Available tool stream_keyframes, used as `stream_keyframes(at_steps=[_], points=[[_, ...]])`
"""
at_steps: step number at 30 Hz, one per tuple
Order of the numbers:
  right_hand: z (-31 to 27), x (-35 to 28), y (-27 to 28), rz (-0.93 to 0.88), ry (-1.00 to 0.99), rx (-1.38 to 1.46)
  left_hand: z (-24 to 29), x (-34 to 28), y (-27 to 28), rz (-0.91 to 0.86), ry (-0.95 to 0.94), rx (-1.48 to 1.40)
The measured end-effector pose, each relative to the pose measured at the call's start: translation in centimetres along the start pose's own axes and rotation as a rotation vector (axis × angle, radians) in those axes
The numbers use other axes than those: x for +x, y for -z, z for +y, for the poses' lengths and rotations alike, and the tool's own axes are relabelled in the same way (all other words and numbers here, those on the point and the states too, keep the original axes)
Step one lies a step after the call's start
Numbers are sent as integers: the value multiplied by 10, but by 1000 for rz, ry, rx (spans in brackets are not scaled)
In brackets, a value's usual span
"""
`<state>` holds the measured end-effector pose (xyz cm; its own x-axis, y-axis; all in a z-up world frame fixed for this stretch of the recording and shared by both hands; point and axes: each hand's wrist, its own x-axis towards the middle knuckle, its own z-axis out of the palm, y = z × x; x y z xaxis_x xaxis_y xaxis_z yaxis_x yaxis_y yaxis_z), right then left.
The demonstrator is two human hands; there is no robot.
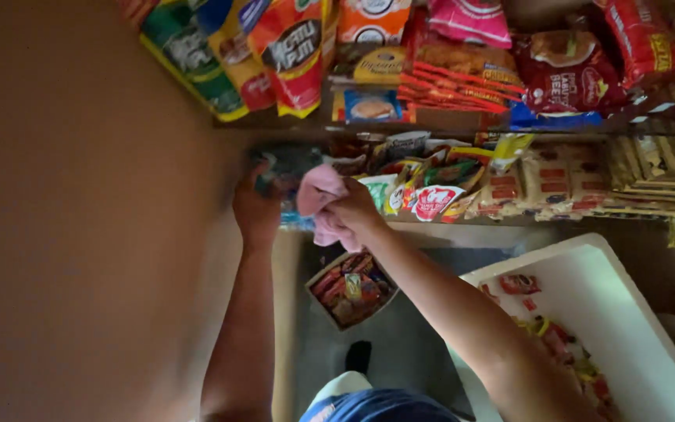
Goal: Wiping down and stocking various condiment and food pouches onto a shelf from a container.
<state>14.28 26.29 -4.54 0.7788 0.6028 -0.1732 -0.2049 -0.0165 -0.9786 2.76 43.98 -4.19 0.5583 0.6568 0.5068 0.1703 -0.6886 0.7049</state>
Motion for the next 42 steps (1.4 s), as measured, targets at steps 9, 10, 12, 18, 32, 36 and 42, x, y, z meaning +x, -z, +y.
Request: stream_keyframes(at_steps=[9,10,12,18,32,36,42], points=[[32,11,-14,-114,87,-297,1,15,-7,-171,-333,138],[13,-10,-6,-110,86,-295,-4,11,-7,-174,-335,137],[-36,-50,-28,-131,46,-304,-11,5,-8,-179,-327,202],[26,-51,-28,-193,-87,-325,24,21,-7,-200,-351,322],[80,-51,-15,-181,192,-594,5,1,-15,-172,-454,223],[55,-69,4,-55,107,-518,30,-25,1,-162,-419,261],[32,-115,46,157,-49,-278,52,-90,-19,-182,-327,180]])
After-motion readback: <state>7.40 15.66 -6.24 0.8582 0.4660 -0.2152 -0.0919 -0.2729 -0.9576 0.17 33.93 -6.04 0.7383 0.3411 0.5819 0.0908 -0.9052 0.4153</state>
